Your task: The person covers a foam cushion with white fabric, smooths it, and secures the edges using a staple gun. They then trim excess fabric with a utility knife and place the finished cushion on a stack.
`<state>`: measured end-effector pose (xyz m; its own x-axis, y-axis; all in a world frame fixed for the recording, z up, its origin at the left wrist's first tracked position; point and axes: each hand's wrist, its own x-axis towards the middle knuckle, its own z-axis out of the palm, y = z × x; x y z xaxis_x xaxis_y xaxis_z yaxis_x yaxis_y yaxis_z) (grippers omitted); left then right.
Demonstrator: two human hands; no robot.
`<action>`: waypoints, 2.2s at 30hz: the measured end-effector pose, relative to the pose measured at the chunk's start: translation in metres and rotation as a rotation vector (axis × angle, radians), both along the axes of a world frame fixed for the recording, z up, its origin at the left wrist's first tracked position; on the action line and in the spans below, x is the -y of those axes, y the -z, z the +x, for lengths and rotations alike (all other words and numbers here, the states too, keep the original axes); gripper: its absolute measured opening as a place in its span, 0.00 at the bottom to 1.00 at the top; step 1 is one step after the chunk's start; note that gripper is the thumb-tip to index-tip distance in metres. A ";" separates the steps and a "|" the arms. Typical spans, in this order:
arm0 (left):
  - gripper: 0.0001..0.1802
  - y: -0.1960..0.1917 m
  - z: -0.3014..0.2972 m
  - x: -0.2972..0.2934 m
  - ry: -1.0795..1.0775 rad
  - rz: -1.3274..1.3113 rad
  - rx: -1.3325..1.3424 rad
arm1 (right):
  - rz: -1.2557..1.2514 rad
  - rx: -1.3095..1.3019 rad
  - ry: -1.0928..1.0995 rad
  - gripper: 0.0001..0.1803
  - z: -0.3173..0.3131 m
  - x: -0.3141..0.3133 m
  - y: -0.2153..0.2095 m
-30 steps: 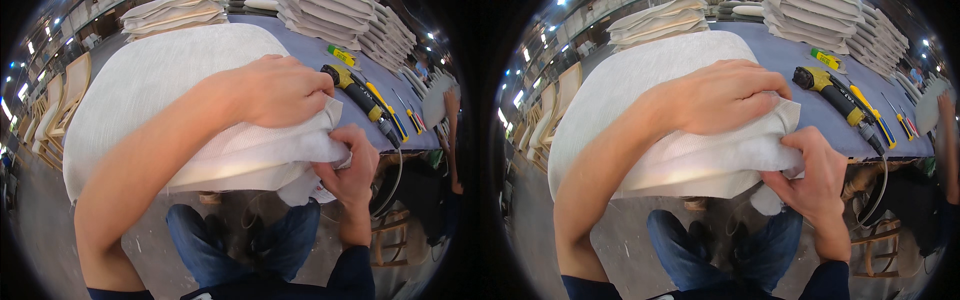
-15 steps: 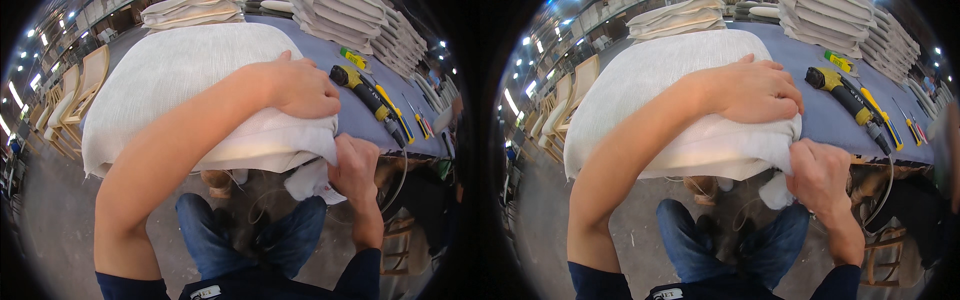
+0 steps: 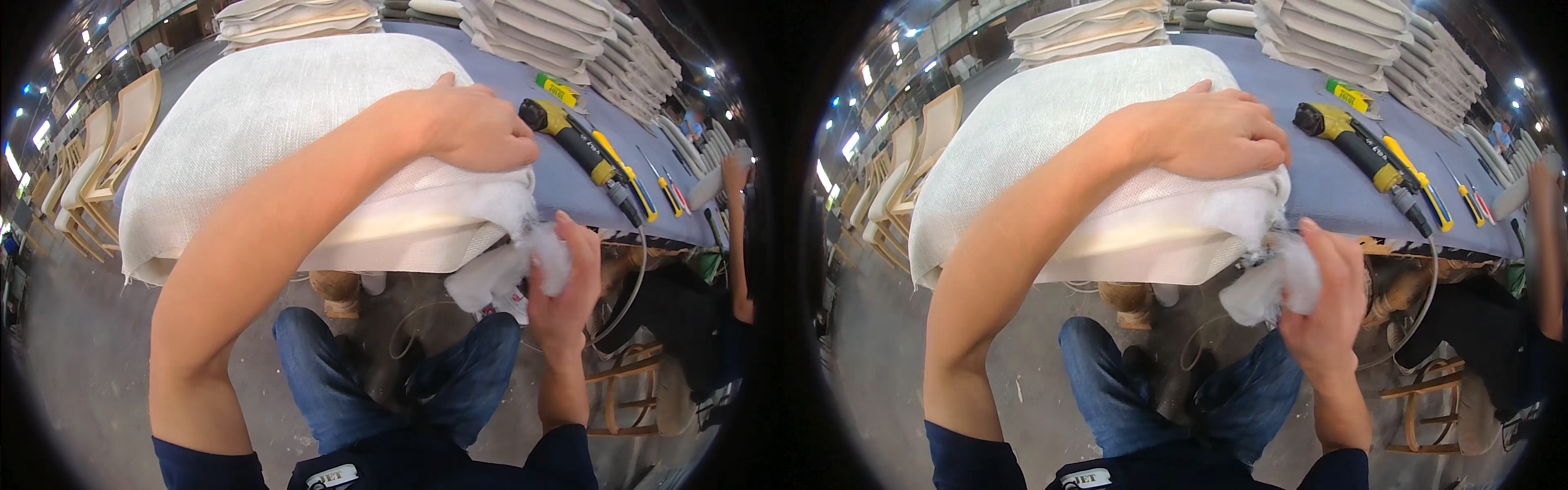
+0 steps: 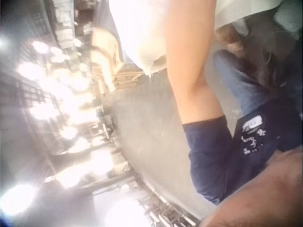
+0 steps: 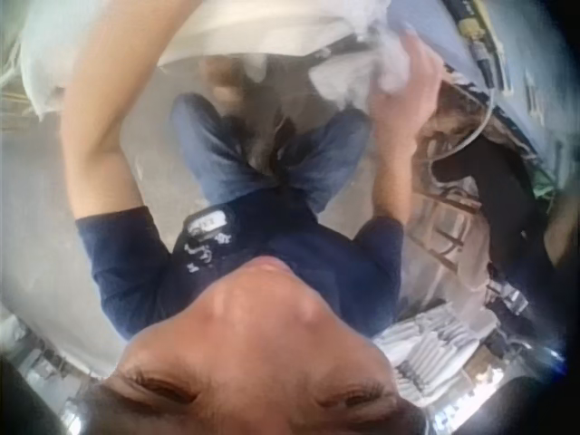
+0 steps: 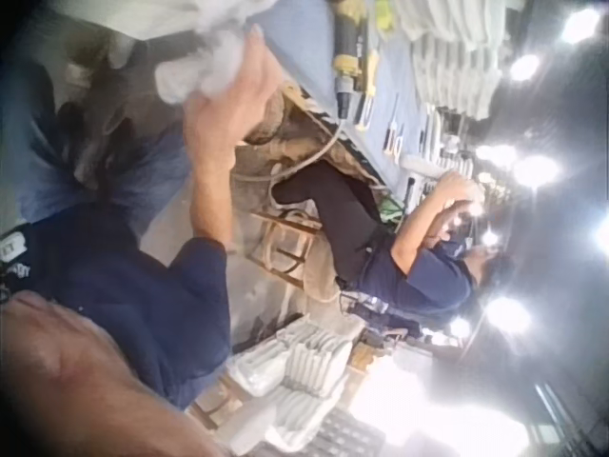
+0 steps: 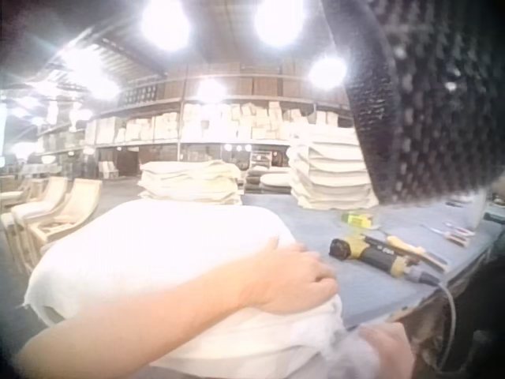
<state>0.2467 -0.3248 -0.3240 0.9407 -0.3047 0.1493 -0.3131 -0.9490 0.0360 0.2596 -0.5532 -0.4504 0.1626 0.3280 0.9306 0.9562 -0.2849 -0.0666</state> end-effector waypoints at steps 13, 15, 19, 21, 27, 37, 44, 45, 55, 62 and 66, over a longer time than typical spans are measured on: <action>0.26 -0.003 0.005 0.006 0.043 -0.060 0.020 | -0.526 0.186 -0.732 0.09 -0.055 -0.029 0.012; 0.26 0.003 0.005 0.003 0.024 -0.041 0.020 | -0.552 0.132 -0.774 0.09 -0.065 -0.027 0.024; 0.27 0.001 0.000 0.001 0.014 -0.007 0.021 | -0.048 -0.121 -0.188 0.18 -0.006 -0.013 0.002; 0.27 0.001 -0.005 0.001 0.006 -0.012 0.024 | 0.078 -0.049 -0.077 0.20 0.009 -0.015 -0.008; 0.27 0.000 -0.001 0.004 0.007 -0.022 0.012 | 0.074 0.032 -0.065 0.18 0.030 -0.014 -0.018; 0.27 0.005 0.003 0.000 0.032 -0.035 0.051 | -0.125 -0.073 0.087 0.17 0.031 -0.036 -0.025; 0.24 0.009 0.007 0.000 0.089 -0.062 0.099 | -0.110 -0.134 -0.019 0.17 0.027 -0.024 -0.008; 0.24 0.009 0.005 -0.002 0.083 -0.066 0.100 | -0.094 -0.162 -0.048 0.17 0.026 -0.028 -0.007; 0.22 0.004 0.004 0.000 0.122 -0.100 0.064 | -0.361 -0.155 -0.262 0.08 0.002 0.016 0.040; 0.24 0.016 0.006 -0.007 0.073 -0.067 0.118 | -0.084 -0.165 -0.134 0.13 -0.021 -0.046 -0.024; 0.25 0.006 0.000 -0.006 0.041 -0.054 0.088 | -0.250 -0.179 0.025 0.14 -0.016 -0.065 -0.038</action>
<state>0.2467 -0.3190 -0.3299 0.9100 -0.3324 0.2476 -0.3562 -0.9327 0.0572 0.2439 -0.4878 -0.4124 0.3273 0.5370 0.7775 0.9281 -0.3372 -0.1578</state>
